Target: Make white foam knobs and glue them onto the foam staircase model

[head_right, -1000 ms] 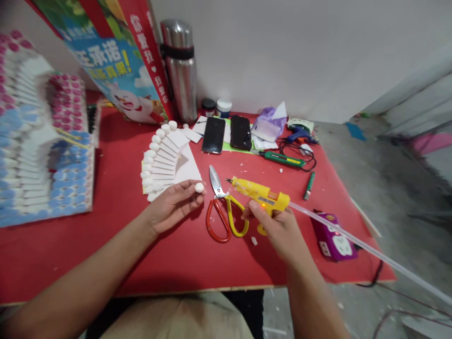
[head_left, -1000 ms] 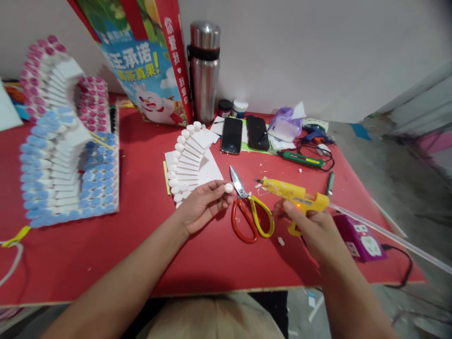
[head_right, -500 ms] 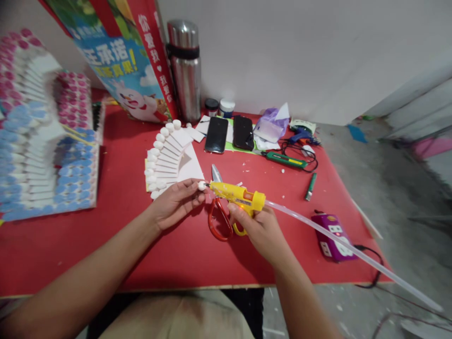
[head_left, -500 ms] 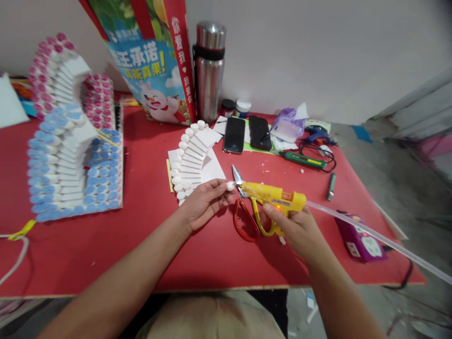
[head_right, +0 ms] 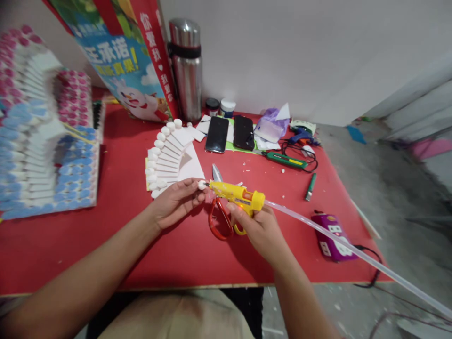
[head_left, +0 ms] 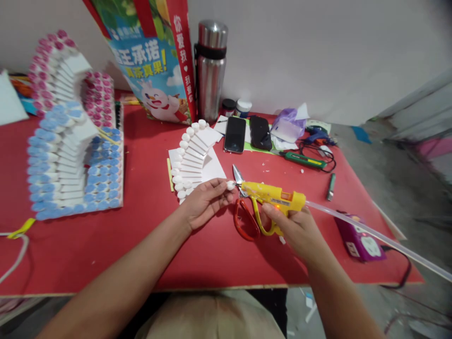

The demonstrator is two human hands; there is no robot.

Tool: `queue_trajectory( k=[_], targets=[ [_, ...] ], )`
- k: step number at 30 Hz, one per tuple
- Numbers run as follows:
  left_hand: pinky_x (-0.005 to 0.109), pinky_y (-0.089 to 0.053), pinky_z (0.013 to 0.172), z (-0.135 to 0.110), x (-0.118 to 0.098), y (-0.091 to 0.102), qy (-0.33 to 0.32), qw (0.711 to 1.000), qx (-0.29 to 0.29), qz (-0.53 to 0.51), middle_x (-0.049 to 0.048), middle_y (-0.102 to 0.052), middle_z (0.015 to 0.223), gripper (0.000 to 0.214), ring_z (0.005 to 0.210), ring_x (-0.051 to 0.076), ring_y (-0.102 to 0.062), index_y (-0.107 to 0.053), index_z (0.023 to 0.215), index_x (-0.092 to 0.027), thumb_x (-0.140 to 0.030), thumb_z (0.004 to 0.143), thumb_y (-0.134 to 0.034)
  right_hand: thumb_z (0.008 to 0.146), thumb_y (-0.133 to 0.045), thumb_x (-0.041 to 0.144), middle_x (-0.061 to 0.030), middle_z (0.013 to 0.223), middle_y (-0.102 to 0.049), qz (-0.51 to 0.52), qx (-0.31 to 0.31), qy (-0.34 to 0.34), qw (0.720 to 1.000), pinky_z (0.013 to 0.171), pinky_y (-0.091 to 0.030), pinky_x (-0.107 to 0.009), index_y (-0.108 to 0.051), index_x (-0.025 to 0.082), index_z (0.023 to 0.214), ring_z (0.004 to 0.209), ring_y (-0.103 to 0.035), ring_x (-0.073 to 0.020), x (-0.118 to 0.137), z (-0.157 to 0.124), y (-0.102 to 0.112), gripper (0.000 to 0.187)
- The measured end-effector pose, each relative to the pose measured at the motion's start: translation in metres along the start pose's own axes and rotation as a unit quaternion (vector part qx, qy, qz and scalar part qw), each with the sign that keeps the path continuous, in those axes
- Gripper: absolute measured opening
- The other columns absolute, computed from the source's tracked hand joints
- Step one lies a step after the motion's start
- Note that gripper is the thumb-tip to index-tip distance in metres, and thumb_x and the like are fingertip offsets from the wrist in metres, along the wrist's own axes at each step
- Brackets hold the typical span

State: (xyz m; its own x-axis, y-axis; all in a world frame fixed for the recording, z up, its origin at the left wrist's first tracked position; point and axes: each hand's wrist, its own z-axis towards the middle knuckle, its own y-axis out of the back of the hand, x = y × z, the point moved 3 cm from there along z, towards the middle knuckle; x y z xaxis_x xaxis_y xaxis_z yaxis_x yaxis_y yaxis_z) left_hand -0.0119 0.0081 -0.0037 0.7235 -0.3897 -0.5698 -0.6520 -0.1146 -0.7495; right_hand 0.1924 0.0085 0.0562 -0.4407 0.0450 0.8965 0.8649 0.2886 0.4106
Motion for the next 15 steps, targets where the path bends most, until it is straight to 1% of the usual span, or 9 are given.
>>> queue_trajectory(
  k=[3,9,15],
  targets=[
    [0.016,-0.055,0.064,0.0009,0.0001,0.0013,0.0,1.0,0.001,-0.004,0.0082,-0.074,0.083,0.016,0.067,0.009,-0.068,-0.072,0.091,-0.007,-0.018,0.084,-0.081,0.088,-0.066,0.05,-0.0042,0.063,-0.064,-0.014,0.001,-0.004,1.0,0.059,-0.05,-0.026,-0.066,0.017,0.061,0.061,-0.058,-0.0152,-0.0028,-0.0007,0.001,0.043],
    [0.016,-0.055,0.063,0.0008,-0.0006,0.0012,0.007,1.0,-0.003,-0.012,0.0091,-0.075,0.083,0.015,0.066,0.009,-0.068,-0.071,0.093,-0.007,-0.016,0.084,-0.08,0.088,-0.065,0.052,-0.0042,0.06,-0.061,-0.019,0.009,-0.005,1.0,0.054,-0.046,-0.027,-0.063,0.017,0.058,0.057,-0.054,-0.0147,-0.0027,-0.0021,0.001,0.046],
    [0.017,-0.055,0.066,-0.0009,-0.0003,-0.0002,0.011,1.0,0.003,-0.005,0.0084,-0.075,0.084,0.018,0.067,0.009,-0.069,-0.071,0.092,-0.008,-0.018,0.082,-0.083,0.089,-0.066,0.051,-0.0027,0.058,-0.059,-0.015,0.006,0.01,1.0,0.056,-0.046,-0.027,-0.062,0.018,0.057,0.057,-0.053,-0.0145,0.0017,-0.0014,-0.0008,0.046]
  ],
)
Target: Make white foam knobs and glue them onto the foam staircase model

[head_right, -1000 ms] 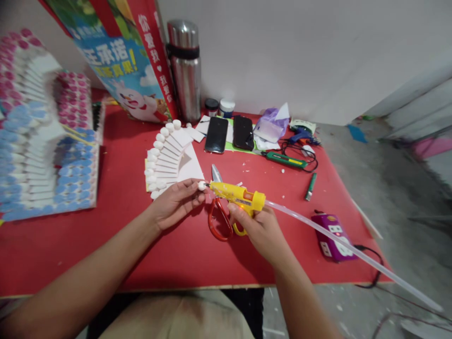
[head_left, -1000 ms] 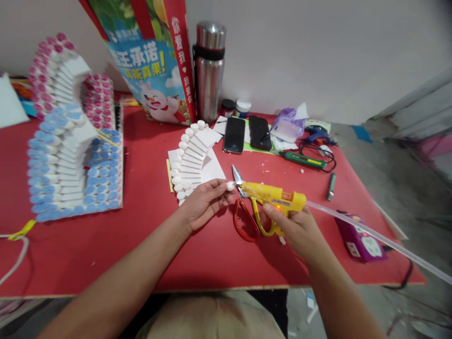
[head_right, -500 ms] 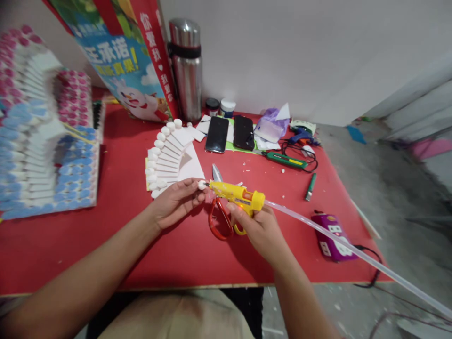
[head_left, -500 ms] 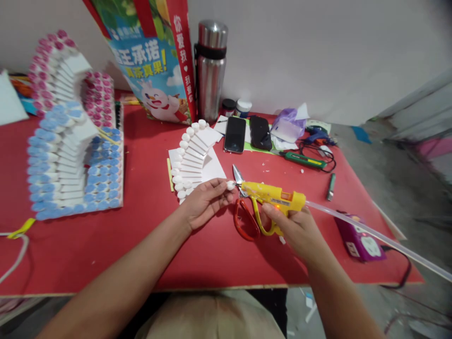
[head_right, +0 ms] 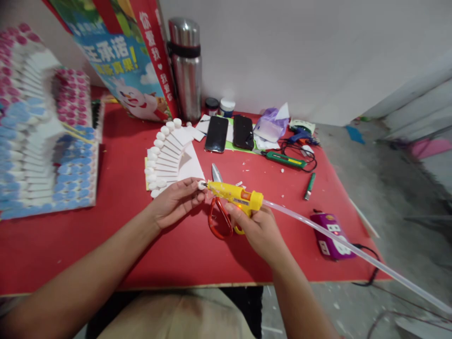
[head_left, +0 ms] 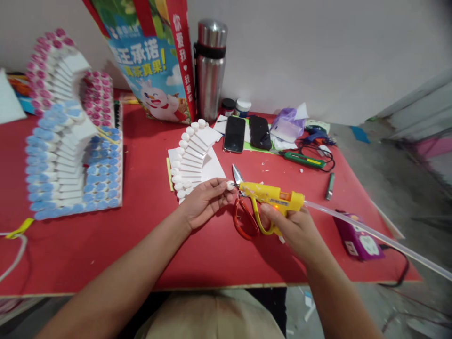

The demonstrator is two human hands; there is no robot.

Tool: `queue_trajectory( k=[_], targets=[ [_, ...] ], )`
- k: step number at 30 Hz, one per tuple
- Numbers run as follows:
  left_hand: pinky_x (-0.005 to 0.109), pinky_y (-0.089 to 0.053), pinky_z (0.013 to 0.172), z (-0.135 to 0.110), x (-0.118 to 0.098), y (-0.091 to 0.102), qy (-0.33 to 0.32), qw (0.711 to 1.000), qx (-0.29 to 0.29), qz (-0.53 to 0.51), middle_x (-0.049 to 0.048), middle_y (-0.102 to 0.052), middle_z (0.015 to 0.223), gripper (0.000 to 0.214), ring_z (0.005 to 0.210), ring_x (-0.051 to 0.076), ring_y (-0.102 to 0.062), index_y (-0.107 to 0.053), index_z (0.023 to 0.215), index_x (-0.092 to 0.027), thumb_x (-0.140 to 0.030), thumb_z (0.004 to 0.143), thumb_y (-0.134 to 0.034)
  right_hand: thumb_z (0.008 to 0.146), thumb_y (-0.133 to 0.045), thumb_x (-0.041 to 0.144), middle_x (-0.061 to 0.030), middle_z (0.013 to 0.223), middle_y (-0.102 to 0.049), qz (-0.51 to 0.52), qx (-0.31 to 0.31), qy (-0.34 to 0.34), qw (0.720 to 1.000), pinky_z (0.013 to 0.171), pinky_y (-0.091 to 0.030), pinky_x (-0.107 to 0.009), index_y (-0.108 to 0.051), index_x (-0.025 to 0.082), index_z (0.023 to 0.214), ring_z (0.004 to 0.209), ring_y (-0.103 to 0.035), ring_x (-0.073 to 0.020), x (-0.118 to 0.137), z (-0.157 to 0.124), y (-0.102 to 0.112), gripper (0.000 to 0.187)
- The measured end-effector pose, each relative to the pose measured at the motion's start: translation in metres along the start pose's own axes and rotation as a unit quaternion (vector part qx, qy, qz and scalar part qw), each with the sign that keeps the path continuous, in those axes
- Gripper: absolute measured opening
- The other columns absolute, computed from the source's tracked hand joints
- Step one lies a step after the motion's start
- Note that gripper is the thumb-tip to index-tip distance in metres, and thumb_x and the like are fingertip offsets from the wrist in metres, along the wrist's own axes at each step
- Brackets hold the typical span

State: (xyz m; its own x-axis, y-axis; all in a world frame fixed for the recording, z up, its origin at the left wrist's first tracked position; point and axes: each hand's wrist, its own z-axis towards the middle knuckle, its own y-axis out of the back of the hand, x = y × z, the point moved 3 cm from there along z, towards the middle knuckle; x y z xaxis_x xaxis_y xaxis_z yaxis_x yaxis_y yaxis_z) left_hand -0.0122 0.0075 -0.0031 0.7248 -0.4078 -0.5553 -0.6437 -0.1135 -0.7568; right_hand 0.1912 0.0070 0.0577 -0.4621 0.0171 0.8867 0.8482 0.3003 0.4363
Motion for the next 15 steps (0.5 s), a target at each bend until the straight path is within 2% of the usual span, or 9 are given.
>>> queue_trajectory(
  k=[7,15],
  targets=[
    [0.016,-0.054,0.065,0.0004,0.0002,0.0007,-0.005,1.0,0.012,0.011,0.0063,-0.073,0.081,0.024,0.068,0.009,-0.067,-0.072,0.091,-0.008,-0.024,0.08,-0.086,0.089,-0.066,0.052,-0.0031,0.06,-0.061,0.007,-0.004,-0.004,1.0,0.055,-0.045,-0.026,-0.062,0.018,0.057,0.057,-0.054,-0.014,0.0002,0.0005,0.0006,0.047],
    [0.019,-0.057,0.069,0.0005,-0.001,0.0015,-0.013,1.0,-0.019,-0.009,0.0082,-0.074,0.083,0.015,0.069,0.01,-0.069,-0.072,0.092,-0.008,-0.011,0.081,-0.081,0.088,-0.066,0.055,-0.0023,0.055,-0.057,0.001,0.0,-0.02,1.0,0.048,-0.042,-0.026,-0.061,0.018,0.057,0.051,-0.049,-0.0127,-0.0008,-0.0002,0.0006,0.049]
  ],
)
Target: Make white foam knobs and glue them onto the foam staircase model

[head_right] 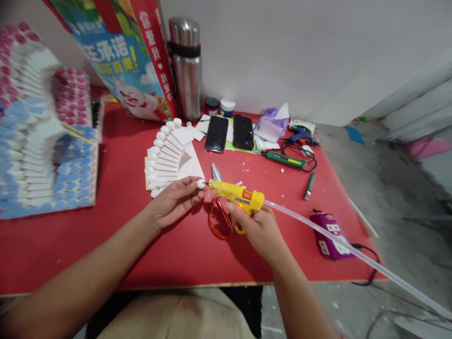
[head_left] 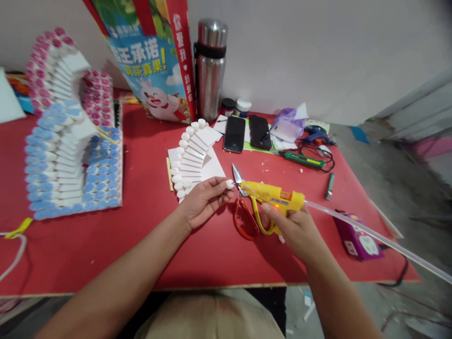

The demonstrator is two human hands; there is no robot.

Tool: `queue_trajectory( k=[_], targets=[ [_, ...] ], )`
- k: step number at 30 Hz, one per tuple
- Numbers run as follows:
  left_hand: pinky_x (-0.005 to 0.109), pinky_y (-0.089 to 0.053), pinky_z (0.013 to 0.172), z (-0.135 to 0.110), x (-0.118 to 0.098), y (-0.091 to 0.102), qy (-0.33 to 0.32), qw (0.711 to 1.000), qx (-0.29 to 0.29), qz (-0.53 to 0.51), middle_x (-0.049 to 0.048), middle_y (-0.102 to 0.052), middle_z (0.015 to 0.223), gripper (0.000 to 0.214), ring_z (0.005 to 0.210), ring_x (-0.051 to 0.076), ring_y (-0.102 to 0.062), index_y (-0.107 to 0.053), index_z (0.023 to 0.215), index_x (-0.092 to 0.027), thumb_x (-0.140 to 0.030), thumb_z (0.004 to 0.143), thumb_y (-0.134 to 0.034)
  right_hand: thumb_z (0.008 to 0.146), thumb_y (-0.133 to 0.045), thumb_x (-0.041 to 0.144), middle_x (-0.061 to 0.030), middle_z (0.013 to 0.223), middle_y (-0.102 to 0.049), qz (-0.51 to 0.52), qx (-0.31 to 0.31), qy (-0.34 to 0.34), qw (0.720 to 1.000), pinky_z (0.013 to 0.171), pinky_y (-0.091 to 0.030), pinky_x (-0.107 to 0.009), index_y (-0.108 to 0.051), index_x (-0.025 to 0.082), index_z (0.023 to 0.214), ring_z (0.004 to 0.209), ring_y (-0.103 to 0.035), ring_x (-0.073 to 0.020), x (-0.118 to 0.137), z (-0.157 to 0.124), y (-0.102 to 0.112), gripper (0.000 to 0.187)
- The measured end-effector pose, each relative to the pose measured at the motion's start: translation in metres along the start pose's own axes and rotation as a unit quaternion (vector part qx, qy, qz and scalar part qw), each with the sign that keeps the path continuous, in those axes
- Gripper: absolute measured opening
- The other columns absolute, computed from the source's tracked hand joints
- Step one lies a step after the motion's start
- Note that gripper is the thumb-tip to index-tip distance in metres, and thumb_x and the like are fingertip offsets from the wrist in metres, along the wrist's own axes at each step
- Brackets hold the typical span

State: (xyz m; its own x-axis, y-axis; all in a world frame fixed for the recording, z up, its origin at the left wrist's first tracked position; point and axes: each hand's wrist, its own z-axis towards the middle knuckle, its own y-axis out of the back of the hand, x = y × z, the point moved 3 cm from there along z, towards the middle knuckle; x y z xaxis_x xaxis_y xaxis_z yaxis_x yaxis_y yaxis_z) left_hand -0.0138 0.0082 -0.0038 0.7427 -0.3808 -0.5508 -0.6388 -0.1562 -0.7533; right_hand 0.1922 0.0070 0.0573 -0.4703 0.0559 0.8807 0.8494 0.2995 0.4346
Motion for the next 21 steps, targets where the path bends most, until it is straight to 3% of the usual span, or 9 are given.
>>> queue_trajectory(
  k=[13,17,21],
  targets=[
    [0.018,-0.057,0.069,0.0,0.001,0.001,-0.006,1.0,0.01,0.014,0.0079,-0.075,0.083,0.02,0.07,0.01,-0.07,-0.072,0.09,-0.008,-0.018,0.079,-0.085,0.091,-0.064,0.051,-0.0034,0.064,-0.063,-0.004,-0.004,0.008,1.0,0.063,-0.048,-0.029,-0.062,0.018,0.06,0.062,-0.057,-0.016,-0.006,-0.002,0.003,0.045],
    [0.016,-0.056,0.065,-0.002,0.001,-0.003,-0.001,1.0,0.014,0.02,0.0084,-0.074,0.081,0.022,0.069,0.01,-0.069,-0.072,0.088,-0.007,-0.018,0.077,-0.087,0.091,-0.064,0.052,-0.005,0.068,-0.068,-0.029,-0.044,0.019,0.998,0.07,-0.05,-0.031,-0.066,0.018,0.061,0.069,-0.063,-0.019,-0.013,0.003,0.012,0.045],
    [0.017,-0.055,0.065,-0.004,0.001,-0.005,-0.008,1.0,0.011,0.027,0.0071,-0.074,0.079,0.023,0.068,0.01,-0.069,-0.072,0.089,-0.008,-0.018,0.076,-0.088,0.088,-0.068,0.053,-0.0075,0.083,-0.075,-0.099,-0.115,-0.014,0.988,0.066,-0.049,-0.034,-0.078,0.018,0.084,0.074,-0.067,-0.0232,-0.032,0.019,0.033,0.036]
  ],
)
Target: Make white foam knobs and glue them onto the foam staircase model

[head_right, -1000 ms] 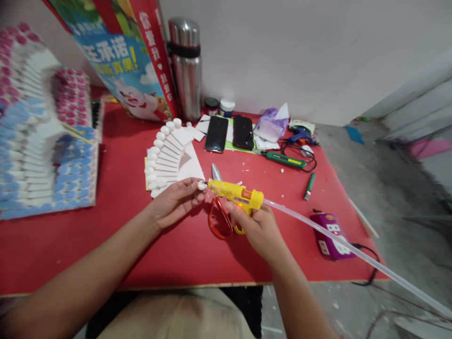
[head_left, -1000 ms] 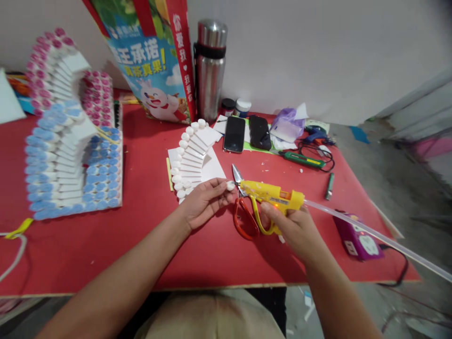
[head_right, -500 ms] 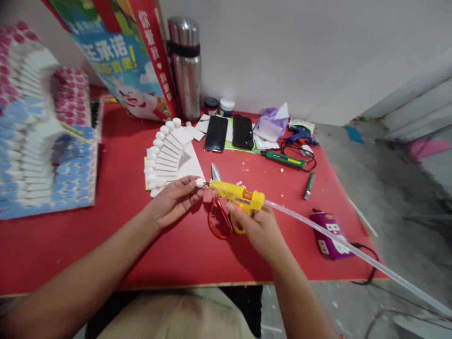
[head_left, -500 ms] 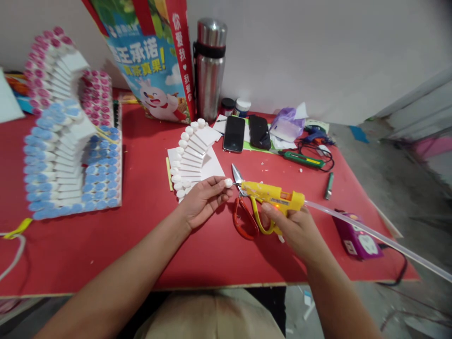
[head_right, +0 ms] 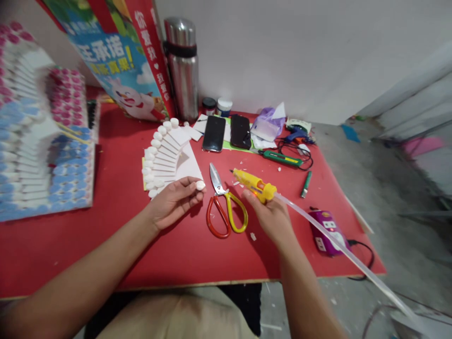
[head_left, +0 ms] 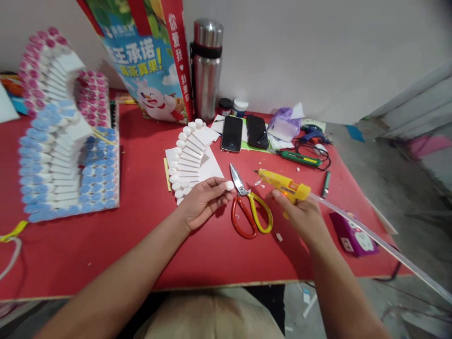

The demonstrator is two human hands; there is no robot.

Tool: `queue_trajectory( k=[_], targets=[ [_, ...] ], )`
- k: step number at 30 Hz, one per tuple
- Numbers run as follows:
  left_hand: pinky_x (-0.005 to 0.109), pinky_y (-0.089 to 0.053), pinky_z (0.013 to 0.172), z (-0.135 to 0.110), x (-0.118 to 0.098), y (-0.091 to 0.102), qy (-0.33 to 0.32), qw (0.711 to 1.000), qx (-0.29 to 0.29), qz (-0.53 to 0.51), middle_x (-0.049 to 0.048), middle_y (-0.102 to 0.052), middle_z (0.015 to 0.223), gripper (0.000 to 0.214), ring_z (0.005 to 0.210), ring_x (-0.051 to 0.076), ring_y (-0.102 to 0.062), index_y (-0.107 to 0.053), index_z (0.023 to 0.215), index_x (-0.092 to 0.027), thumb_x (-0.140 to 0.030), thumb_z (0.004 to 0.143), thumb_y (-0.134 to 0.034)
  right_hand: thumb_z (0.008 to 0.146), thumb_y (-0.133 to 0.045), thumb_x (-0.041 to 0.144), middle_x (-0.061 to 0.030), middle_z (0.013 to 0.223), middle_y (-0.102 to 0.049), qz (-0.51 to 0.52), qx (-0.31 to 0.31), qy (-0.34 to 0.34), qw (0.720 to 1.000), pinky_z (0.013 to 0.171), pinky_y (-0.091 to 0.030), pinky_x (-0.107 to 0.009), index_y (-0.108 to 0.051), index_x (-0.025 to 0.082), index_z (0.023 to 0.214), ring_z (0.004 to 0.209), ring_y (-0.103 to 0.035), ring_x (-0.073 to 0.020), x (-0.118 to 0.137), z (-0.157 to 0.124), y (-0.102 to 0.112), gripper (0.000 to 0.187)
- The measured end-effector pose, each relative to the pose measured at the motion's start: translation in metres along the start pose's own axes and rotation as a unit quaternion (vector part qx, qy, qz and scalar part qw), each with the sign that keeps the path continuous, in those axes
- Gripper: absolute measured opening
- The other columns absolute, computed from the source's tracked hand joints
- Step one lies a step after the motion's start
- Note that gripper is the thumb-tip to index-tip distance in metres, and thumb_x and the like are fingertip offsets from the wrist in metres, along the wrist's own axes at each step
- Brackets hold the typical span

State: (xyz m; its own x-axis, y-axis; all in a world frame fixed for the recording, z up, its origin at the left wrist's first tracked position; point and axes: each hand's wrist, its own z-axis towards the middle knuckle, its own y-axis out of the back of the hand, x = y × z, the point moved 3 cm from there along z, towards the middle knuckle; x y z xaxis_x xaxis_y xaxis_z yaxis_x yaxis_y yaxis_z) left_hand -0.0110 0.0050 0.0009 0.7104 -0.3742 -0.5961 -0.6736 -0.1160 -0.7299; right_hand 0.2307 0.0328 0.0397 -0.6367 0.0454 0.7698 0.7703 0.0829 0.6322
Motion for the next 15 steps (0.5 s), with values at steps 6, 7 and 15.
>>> queue_trajectory(
  k=[6,7,15],
  targets=[
    [0.018,-0.053,0.067,-0.001,0.0,0.001,-0.023,0.999,0.019,0.03,0.0063,-0.074,0.083,0.026,0.07,0.009,-0.067,-0.078,0.097,-0.011,-0.021,0.075,-0.088,0.087,-0.07,0.051,-0.0053,0.065,-0.07,-0.014,-0.041,0.002,0.999,0.056,-0.044,-0.032,-0.077,0.021,0.082,0.065,-0.065,-0.0236,-0.028,0.025,0.016,0.031],
    [0.019,-0.053,0.068,-0.002,-0.001,0.001,-0.029,0.999,0.02,0.039,0.0062,-0.074,0.083,0.026,0.071,0.009,-0.066,-0.079,0.098,-0.012,-0.022,0.075,-0.088,0.086,-0.071,0.051,-0.0037,0.055,-0.063,-0.032,-0.048,0.003,0.998,0.053,-0.041,-0.031,-0.073,0.021,0.072,0.059,-0.062,-0.0226,-0.031,0.027,0.018,0.034],
    [0.024,-0.051,0.078,-0.012,-0.009,-0.01,-0.165,0.955,0.018,0.244,0.0065,-0.074,0.097,0.013,0.085,0.014,-0.065,-0.083,0.094,-0.02,-0.02,0.081,-0.081,0.083,-0.072,0.056,-0.0032,0.063,-0.063,-0.121,-0.071,0.023,0.99,0.055,-0.041,-0.031,-0.068,0.019,0.075,0.057,-0.056,-0.0193,-0.044,0.023,0.026,0.038]
  ],
)
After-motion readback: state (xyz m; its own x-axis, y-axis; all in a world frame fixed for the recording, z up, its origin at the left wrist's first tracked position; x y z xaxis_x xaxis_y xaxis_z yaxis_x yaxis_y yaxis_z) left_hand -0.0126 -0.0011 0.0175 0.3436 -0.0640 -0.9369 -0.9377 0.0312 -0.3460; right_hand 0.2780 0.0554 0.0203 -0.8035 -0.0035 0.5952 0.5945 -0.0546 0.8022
